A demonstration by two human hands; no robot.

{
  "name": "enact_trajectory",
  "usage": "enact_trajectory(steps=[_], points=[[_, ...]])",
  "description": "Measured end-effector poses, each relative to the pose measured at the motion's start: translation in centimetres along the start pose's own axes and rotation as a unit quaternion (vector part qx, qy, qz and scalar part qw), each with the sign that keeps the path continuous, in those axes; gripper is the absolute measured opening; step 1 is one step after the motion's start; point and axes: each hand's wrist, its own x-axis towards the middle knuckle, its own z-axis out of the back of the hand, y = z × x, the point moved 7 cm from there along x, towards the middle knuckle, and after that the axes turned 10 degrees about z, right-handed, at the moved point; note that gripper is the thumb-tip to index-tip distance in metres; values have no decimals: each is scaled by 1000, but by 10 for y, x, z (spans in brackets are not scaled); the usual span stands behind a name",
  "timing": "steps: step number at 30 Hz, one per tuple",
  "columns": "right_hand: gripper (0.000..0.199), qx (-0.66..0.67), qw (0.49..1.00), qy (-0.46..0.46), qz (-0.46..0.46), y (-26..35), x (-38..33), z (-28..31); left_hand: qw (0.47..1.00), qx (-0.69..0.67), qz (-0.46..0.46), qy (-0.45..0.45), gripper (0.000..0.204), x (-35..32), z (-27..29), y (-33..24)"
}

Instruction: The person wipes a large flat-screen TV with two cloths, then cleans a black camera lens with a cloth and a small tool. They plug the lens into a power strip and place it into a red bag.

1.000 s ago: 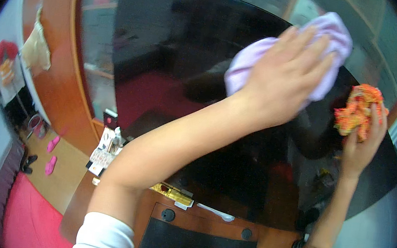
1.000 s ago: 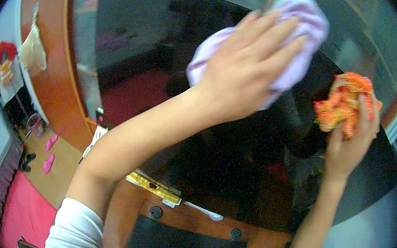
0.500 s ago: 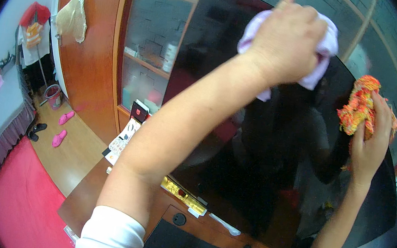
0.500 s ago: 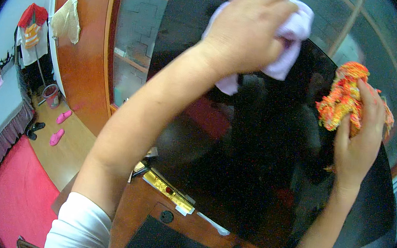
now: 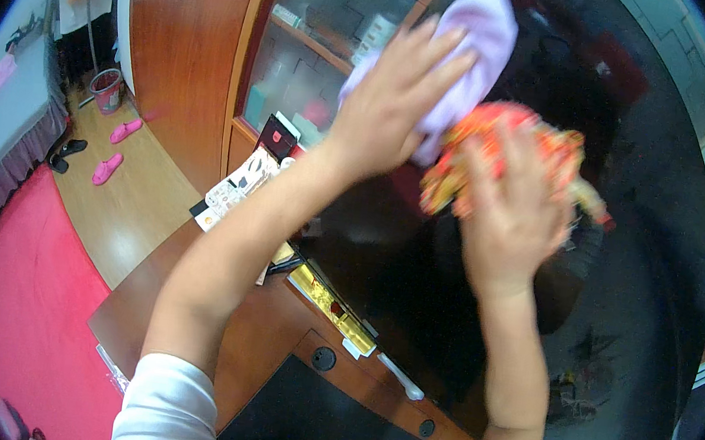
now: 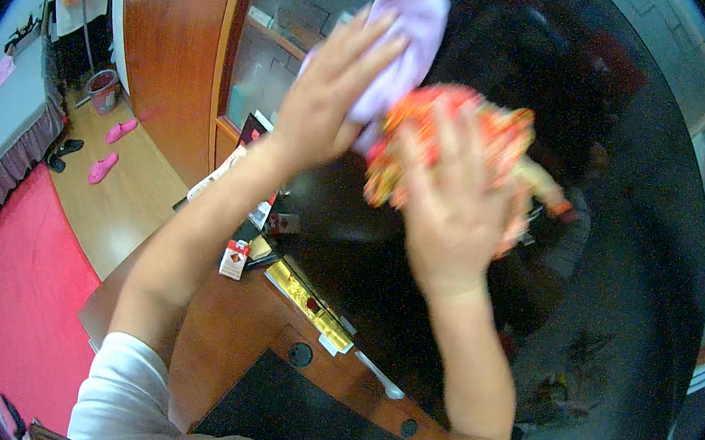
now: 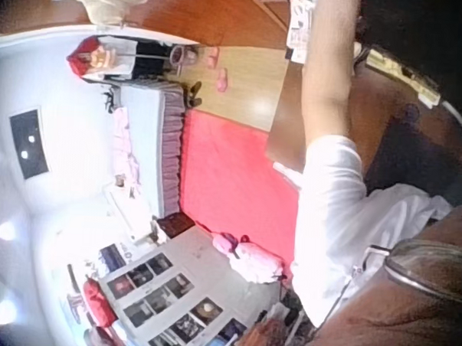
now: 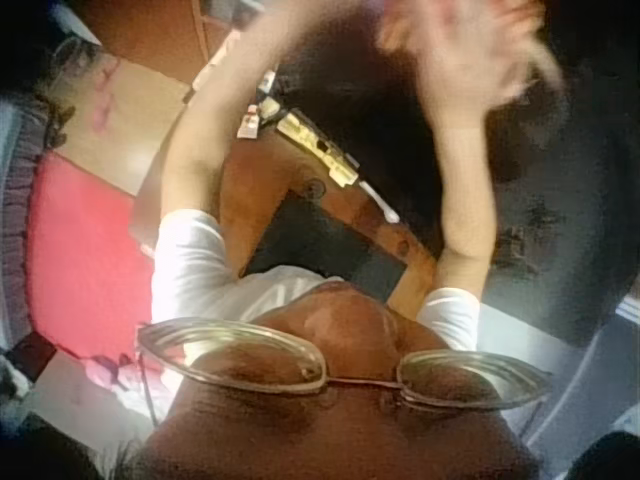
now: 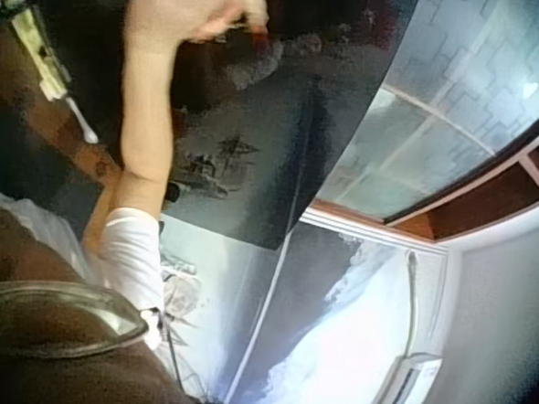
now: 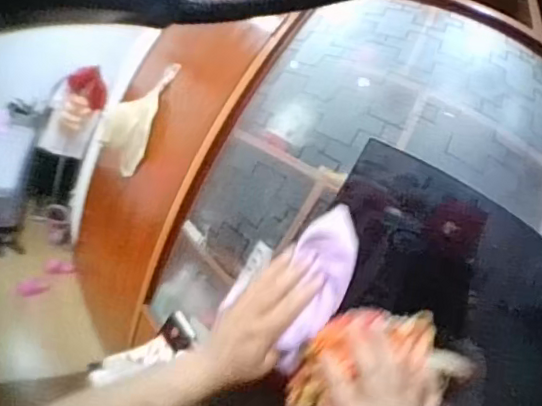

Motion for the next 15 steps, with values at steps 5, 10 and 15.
enact_trajectory(steps=[5, 10, 15], points=[[39, 211, 969, 109, 64, 120, -123, -69, 973, -29, 220, 63, 70, -193, -24, -6], [32, 297, 920, 206, 156, 171, -207, -81, 902, -33, 392, 177, 75, -340, -48, -45], [34, 275, 925, 222, 142, 127, -167, -59, 938, -43, 324, 112, 72, -300, -56, -45]])
